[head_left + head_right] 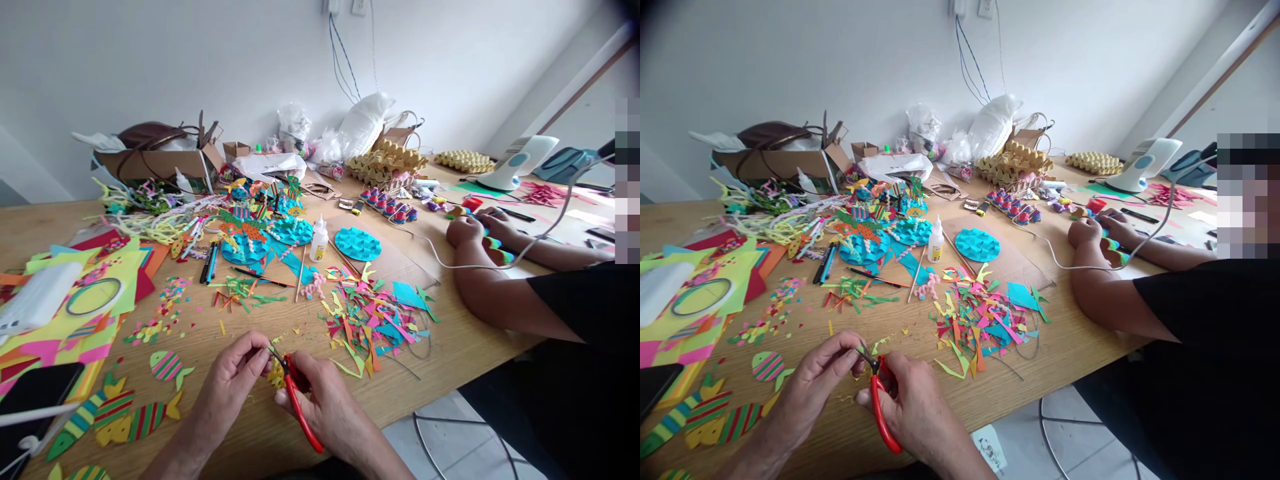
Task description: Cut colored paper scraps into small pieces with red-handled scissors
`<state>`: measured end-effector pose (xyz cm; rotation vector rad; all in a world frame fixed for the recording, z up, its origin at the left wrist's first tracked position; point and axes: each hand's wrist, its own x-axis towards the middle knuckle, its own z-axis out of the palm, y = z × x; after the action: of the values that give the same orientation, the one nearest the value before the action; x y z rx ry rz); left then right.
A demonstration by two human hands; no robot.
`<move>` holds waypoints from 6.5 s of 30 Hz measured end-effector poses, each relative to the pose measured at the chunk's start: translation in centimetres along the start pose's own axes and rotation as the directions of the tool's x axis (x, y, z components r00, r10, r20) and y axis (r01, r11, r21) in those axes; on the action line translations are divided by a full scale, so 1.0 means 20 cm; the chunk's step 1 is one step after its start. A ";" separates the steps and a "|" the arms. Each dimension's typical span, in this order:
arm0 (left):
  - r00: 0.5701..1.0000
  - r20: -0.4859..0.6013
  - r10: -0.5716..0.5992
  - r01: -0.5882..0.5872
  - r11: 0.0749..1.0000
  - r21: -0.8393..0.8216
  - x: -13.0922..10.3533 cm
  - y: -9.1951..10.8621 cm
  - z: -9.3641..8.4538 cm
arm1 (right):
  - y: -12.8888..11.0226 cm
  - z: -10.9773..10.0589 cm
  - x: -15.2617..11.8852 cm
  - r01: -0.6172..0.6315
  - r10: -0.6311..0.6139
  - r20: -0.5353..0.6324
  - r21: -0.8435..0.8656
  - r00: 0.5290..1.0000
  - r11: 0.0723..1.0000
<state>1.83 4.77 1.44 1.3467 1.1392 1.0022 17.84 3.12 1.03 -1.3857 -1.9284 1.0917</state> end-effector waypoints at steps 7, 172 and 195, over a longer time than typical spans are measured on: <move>1.000 0.002 -0.016 0.016 1.000 0.024 0.01 0.01 0.01 | 0.03 0.00 0.01 0.022 -0.021 -0.036 0.012 0.999 1.000; 1.000 -0.024 0.014 -0.016 0.995 -0.102 -0.02 -0.03 -0.02 | 0.05 0.07 0.03 0.049 -0.056 -0.122 -0.057 0.991 0.997; 0.999 -0.026 0.037 -0.039 0.996 -0.077 -0.02 -0.05 -0.04 | 0.01 0.04 0.01 -0.004 0.000 -0.054 -0.069 0.999 0.998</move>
<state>0.88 4.53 0.62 1.3017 1.0860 1.0818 17.20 3.10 0.50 -1.4397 -1.9425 0.9873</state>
